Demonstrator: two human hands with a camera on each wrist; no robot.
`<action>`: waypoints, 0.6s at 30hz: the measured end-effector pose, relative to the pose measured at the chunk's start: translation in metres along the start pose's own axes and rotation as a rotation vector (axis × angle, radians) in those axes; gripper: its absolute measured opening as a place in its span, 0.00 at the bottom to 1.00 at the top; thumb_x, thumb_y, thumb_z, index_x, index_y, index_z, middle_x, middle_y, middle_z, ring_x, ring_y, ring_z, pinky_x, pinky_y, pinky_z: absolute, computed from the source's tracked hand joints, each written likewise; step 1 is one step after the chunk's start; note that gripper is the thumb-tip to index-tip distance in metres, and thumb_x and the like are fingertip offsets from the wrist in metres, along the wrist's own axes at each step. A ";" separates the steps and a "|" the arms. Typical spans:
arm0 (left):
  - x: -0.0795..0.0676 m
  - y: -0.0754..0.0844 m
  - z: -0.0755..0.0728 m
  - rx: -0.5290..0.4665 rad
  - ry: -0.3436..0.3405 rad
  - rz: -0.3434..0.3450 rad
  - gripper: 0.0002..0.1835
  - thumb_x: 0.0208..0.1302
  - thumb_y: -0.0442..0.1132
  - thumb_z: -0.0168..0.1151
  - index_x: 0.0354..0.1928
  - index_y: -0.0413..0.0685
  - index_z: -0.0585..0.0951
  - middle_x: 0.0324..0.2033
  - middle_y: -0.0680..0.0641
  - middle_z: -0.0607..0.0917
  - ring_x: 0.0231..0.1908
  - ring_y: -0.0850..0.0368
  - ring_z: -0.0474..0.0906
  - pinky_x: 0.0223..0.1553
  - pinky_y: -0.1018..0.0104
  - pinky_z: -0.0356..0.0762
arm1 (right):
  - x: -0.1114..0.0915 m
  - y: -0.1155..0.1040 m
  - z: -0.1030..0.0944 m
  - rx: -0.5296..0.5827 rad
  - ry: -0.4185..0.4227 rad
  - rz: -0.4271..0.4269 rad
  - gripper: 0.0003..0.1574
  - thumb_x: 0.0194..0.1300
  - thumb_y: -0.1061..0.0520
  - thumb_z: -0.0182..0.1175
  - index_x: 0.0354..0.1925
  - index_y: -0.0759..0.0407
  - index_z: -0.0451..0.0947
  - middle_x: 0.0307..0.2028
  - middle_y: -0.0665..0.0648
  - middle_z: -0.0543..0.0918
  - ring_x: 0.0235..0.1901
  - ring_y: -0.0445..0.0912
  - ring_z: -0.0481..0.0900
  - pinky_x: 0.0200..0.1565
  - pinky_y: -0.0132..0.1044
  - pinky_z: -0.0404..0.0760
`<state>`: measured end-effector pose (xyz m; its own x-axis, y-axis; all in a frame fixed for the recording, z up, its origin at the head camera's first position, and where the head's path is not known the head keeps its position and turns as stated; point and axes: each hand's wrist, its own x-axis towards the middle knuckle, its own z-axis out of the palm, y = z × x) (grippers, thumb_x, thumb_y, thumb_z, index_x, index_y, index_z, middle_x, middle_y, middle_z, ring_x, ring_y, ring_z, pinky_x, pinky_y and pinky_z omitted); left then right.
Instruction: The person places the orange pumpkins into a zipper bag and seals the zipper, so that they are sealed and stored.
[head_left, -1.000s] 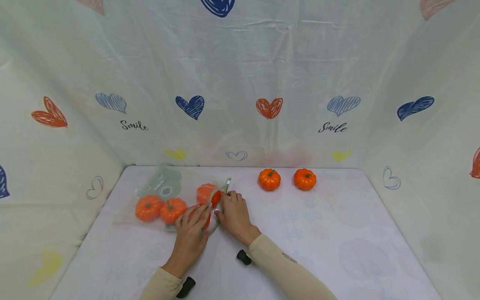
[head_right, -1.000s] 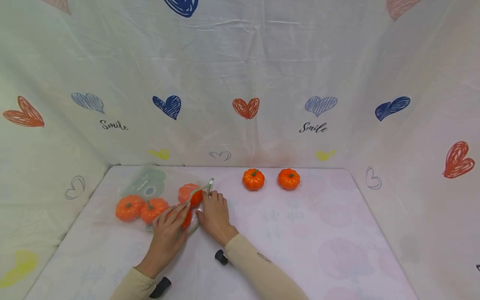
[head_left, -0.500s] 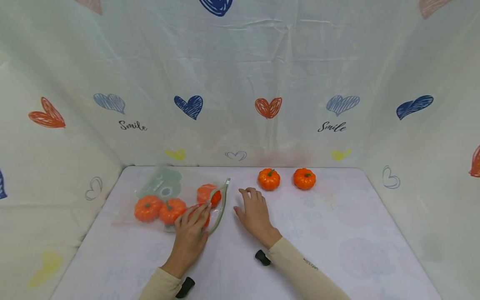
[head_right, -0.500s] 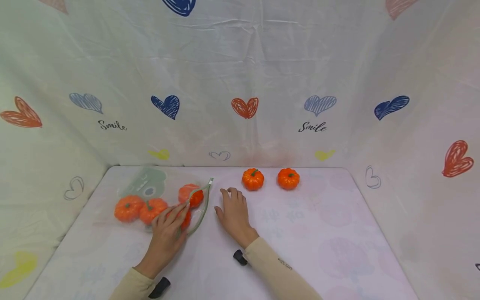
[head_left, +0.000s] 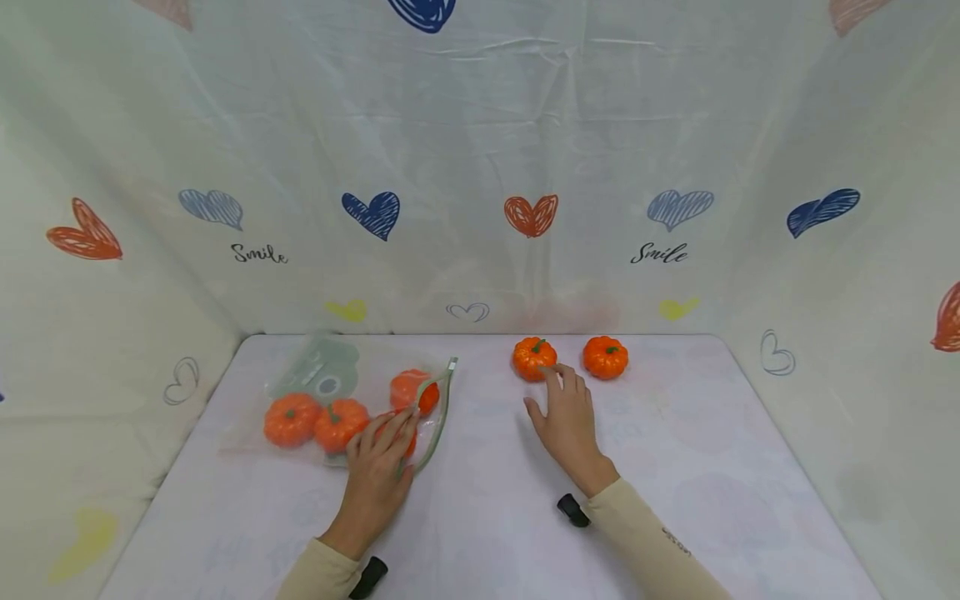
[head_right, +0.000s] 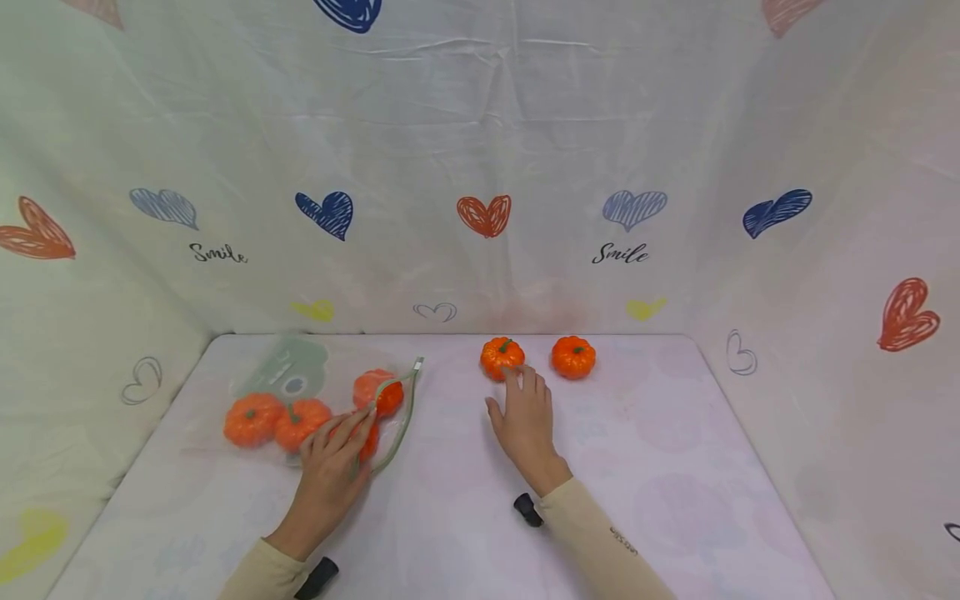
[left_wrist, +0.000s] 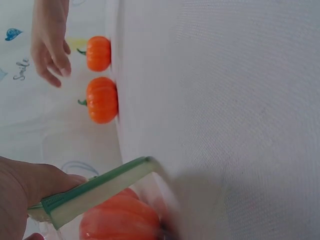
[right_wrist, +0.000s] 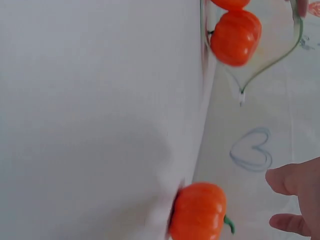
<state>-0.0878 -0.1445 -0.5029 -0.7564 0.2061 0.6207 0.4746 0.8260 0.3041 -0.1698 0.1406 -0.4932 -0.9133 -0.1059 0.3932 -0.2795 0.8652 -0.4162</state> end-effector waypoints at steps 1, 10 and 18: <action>0.000 0.000 0.000 0.001 0.000 0.000 0.48 0.30 0.17 0.82 0.65 0.35 0.82 0.64 0.41 0.82 0.61 0.39 0.71 0.50 0.42 0.63 | 0.000 0.004 -0.002 -0.004 0.005 0.011 0.36 0.64 0.55 0.76 0.64 0.69 0.76 0.59 0.70 0.75 0.58 0.66 0.74 0.59 0.60 0.75; -0.001 -0.001 0.001 -0.003 0.012 0.016 0.49 0.28 0.17 0.83 0.64 0.36 0.82 0.65 0.42 0.82 0.61 0.39 0.71 0.50 0.43 0.62 | 0.003 0.039 -0.014 -0.040 0.003 0.116 0.39 0.67 0.55 0.72 0.69 0.70 0.71 0.64 0.76 0.69 0.63 0.71 0.69 0.62 0.64 0.70; -0.001 -0.002 0.002 0.000 0.015 0.014 0.48 0.28 0.17 0.83 0.64 0.36 0.83 0.65 0.42 0.82 0.61 0.39 0.71 0.50 0.43 0.62 | 0.007 0.060 -0.021 -0.071 -0.079 0.201 0.42 0.70 0.53 0.68 0.72 0.72 0.66 0.69 0.80 0.62 0.66 0.75 0.64 0.70 0.67 0.61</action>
<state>-0.0887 -0.1453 -0.5057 -0.7429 0.2098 0.6357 0.4851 0.8232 0.2951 -0.1862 0.2019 -0.4981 -0.9697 0.0368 0.2416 -0.0704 0.9046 -0.4203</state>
